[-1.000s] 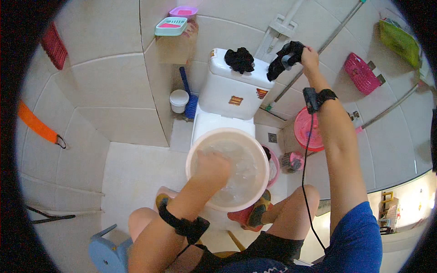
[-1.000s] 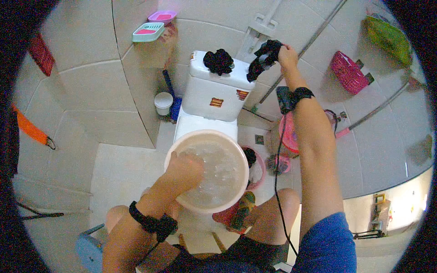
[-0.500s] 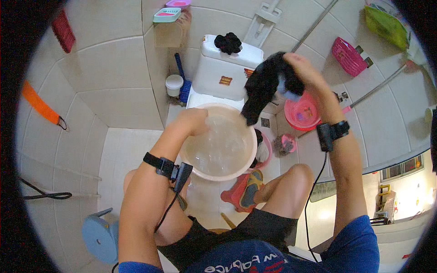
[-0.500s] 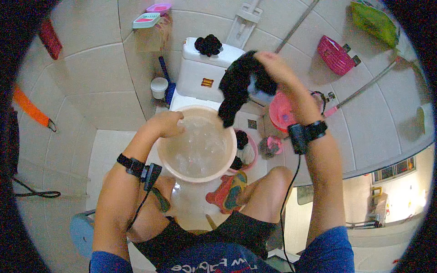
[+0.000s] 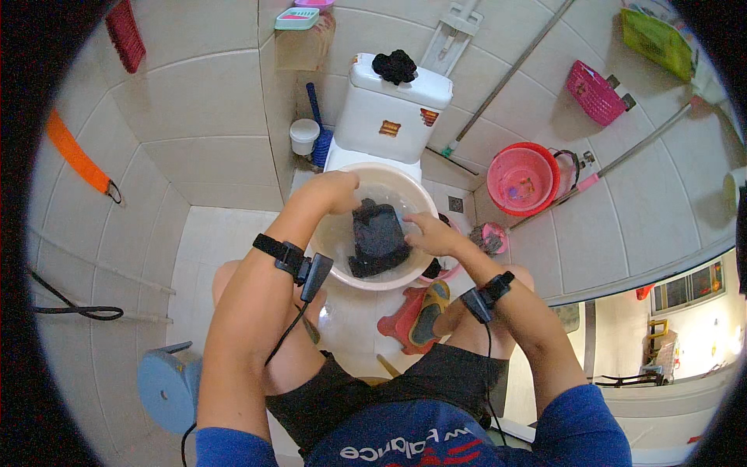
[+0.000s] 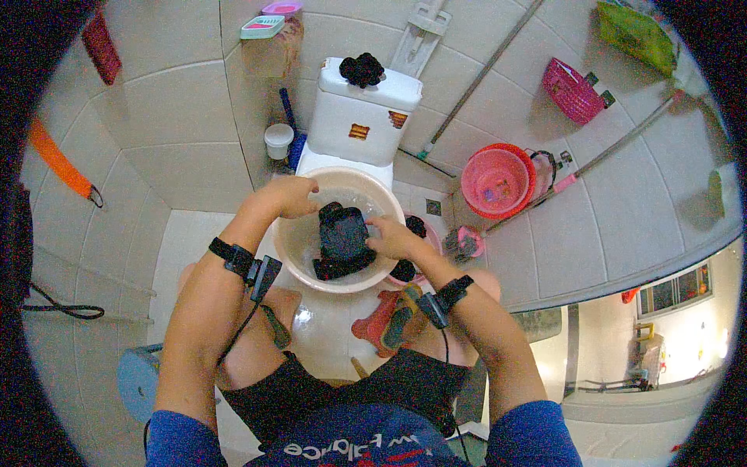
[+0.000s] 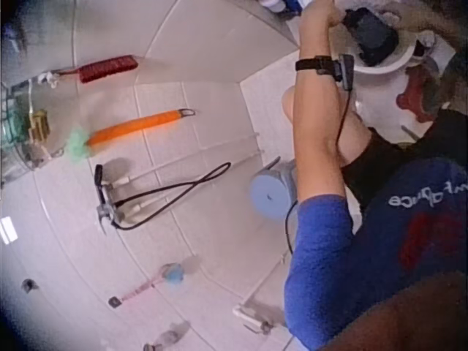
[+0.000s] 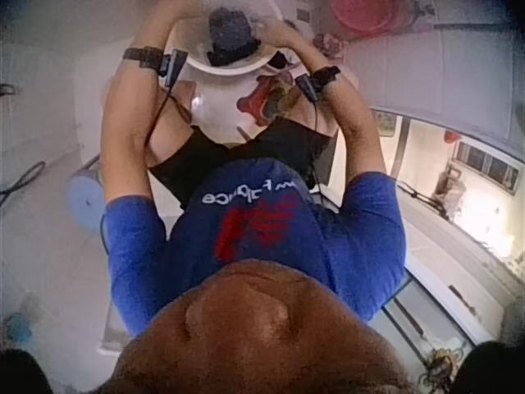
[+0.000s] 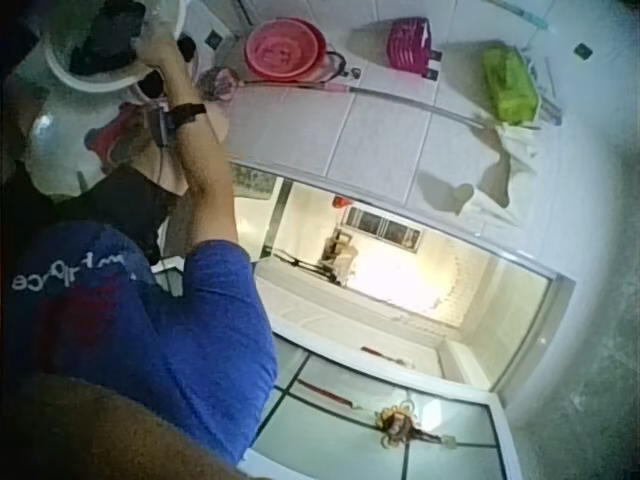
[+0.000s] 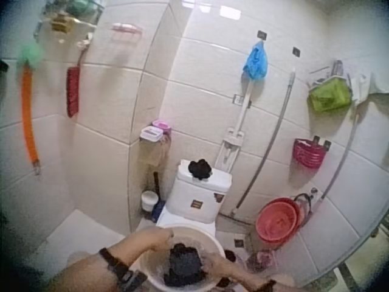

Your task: Hand washing socks and small laundry items in a water basin.

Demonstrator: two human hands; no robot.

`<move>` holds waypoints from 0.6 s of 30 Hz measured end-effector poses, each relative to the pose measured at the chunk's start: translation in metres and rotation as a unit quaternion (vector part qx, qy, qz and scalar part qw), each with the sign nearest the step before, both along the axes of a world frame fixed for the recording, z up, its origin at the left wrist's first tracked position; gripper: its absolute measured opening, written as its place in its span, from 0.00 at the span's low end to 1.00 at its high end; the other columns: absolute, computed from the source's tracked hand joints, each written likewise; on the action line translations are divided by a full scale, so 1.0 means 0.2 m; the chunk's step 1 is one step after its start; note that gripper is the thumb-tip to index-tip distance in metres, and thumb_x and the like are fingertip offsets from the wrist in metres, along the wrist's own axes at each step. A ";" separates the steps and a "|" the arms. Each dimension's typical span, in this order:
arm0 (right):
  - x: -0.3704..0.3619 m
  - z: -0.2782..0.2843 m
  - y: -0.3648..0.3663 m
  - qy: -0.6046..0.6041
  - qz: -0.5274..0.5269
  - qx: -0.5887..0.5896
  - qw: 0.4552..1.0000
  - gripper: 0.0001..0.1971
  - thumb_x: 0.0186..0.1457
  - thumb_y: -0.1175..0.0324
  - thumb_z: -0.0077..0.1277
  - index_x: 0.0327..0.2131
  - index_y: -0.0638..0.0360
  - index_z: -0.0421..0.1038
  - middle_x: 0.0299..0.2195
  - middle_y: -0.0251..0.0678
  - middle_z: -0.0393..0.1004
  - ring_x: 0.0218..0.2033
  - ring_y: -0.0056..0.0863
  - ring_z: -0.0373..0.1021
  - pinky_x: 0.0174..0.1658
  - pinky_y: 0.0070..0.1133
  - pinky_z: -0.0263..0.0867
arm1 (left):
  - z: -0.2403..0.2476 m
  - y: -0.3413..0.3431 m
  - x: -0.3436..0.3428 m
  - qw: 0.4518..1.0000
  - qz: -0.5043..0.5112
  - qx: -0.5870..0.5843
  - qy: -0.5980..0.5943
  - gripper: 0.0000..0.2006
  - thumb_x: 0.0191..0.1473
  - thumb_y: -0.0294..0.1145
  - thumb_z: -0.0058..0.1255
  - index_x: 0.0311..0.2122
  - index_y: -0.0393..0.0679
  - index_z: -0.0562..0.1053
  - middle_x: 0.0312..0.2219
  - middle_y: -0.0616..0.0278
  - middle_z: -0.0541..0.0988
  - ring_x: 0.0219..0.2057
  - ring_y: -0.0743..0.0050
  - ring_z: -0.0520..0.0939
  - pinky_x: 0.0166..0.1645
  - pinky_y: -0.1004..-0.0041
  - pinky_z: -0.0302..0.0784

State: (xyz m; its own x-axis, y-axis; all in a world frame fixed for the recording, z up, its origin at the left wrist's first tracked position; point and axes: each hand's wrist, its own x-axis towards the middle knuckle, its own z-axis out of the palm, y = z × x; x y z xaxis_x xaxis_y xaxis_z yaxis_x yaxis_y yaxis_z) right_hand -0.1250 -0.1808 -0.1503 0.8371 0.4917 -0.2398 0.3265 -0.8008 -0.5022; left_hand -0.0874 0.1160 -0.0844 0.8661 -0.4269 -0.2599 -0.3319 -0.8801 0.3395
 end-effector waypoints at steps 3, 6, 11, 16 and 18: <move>-0.01 -0.19 0.07 -0.043 0.020 -0.035 0.998 0.31 0.53 0.56 0.57 0.61 0.49 0.65 0.58 0.61 0.62 0.58 0.57 0.63 0.63 0.40 0.59 | -0.17 -0.05 0.00 0.998 -0.025 0.043 0.029 0.23 0.51 0.42 0.57 0.52 0.44 0.76 0.48 0.46 0.79 0.49 0.47 0.80 0.55 0.58 0.75; -0.06 -0.32 0.14 -0.115 0.034 -0.068 0.990 0.33 0.54 0.55 0.56 0.63 0.46 0.62 0.64 0.63 0.52 0.58 0.61 0.62 0.63 0.42 0.59 | -0.34 -0.18 -0.06 0.994 -0.069 0.079 0.039 0.24 0.49 0.37 0.58 0.53 0.45 0.75 0.50 0.45 0.78 0.51 0.47 0.80 0.56 0.57 0.74; -0.12 -0.48 0.26 -0.064 0.025 -0.117 0.991 0.35 0.55 0.55 0.55 0.66 0.42 0.57 0.70 0.54 0.39 0.65 0.62 0.52 0.63 0.45 0.59 | -0.76 -0.25 -0.30 0.999 -0.014 0.011 -0.041 0.29 0.47 0.28 0.57 0.58 0.46 0.71 0.61 0.43 0.67 0.57 0.42 0.74 0.60 0.55 0.71; -0.07 -0.60 0.25 -0.027 0.046 -0.134 0.990 0.39 0.51 0.59 0.60 0.66 0.43 0.56 0.71 0.50 0.40 0.66 0.60 0.51 0.63 0.44 0.59 | -0.91 -0.31 -0.40 0.994 0.088 -0.040 0.043 0.33 0.48 0.28 0.54 0.62 0.42 0.65 0.63 0.40 0.62 0.59 0.38 0.71 0.63 0.55 0.68; 0.05 -0.65 0.20 -0.016 0.045 -0.124 0.991 0.39 0.49 0.61 0.62 0.65 0.45 0.57 0.70 0.49 0.41 0.65 0.60 0.52 0.63 0.43 0.60 | -0.93 -0.36 -0.34 0.990 0.112 -0.056 0.071 0.32 0.48 0.29 0.53 0.62 0.41 0.64 0.62 0.39 0.64 0.57 0.37 0.73 0.62 0.55 0.68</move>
State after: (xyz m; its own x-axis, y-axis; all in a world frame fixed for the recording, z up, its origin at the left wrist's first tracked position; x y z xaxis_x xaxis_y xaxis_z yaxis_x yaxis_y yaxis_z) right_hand -0.1145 -0.1400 -0.2812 0.8014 0.4945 -0.3365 0.4155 -0.8649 -0.2814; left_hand -0.1557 0.0443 -0.2698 0.9003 -0.2623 -0.3474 -0.0757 -0.8802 0.4686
